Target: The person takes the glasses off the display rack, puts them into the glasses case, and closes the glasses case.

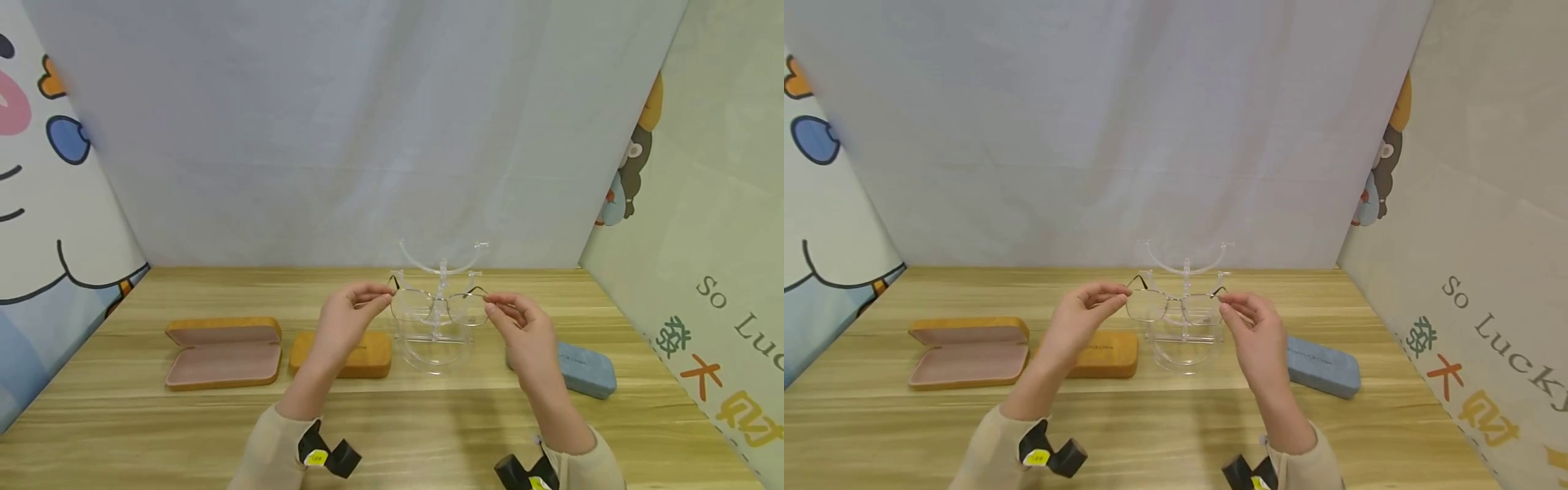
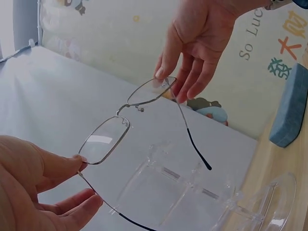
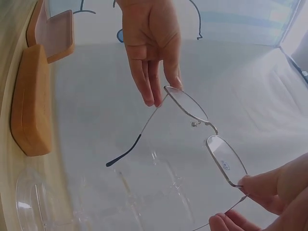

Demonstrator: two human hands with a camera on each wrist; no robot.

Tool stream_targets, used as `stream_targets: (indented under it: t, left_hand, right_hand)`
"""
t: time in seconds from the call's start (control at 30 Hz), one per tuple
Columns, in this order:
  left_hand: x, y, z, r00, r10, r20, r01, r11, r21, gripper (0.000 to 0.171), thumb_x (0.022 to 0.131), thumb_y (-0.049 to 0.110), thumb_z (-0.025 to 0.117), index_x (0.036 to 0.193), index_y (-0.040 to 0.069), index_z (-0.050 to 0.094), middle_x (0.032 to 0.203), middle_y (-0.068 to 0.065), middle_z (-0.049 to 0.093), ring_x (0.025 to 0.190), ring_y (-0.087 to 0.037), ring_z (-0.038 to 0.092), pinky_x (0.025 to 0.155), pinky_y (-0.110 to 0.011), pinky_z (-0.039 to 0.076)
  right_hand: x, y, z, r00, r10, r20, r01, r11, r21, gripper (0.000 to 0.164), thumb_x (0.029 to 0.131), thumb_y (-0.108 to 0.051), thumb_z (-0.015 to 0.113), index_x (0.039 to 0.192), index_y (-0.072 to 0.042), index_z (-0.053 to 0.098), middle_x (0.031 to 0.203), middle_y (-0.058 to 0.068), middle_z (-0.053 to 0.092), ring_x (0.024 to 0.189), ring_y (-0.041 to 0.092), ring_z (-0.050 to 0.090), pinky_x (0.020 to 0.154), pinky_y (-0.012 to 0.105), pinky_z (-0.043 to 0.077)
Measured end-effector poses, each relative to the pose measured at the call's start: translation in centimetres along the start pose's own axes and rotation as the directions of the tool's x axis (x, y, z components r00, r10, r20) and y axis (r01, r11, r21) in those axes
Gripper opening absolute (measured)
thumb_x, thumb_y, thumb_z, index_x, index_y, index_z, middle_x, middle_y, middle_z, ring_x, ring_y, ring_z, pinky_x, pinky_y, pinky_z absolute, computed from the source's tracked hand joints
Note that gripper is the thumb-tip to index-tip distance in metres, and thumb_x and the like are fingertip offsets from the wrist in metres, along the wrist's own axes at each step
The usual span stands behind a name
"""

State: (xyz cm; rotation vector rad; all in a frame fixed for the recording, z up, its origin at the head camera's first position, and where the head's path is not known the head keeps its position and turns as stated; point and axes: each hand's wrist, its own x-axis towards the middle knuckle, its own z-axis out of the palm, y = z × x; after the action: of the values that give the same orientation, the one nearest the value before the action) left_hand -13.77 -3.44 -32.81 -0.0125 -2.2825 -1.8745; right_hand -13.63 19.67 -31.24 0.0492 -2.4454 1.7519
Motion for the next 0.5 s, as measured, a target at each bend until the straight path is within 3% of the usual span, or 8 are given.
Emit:
stream_targets:
  t: [0.27, 0.5]
  left_hand:
    - [-1.2, 1.7, -0.7, 0.998, 0.061, -0.006, -0.061, 0.998, -0.033, 0.015, 0.085, 0.018, 0.064, 0.098, 0.011, 0.069, 0.107, -0.002, 0.061, 0.1, -0.018, 0.06, 0.087, -0.036, 0.049]
    - [-2.1, 2.9, -1.2, 0.987, 0.161, -0.026, -0.163, 0.981, -0.108, 0.015, 0.084, 0.011, 0.065, 0.096, 0.005, 0.07, 0.112, -0.004, 0.057, 0.1, -0.018, 0.06, 0.088, -0.031, 0.048]
  right_hand:
    - [-1.4, -1.2, -0.3, 0.991, -0.113, -0.067, 0.118, 0.99, 0.072, 0.027, 0.09, -0.019, 0.058, 0.11, 0.0, 0.06, 0.105, -0.006, 0.056, 0.097, 0.005, 0.055, 0.081, 0.013, 0.045]
    - [-2.5, -2.1, -0.3, 0.965, -0.223, -0.136, 0.244, 0.955, 0.166, 0.023, 0.088, -0.009, 0.059, 0.105, 0.005, 0.061, 0.106, 0.0, 0.056, 0.096, 0.01, 0.057, 0.081, 0.013, 0.046]
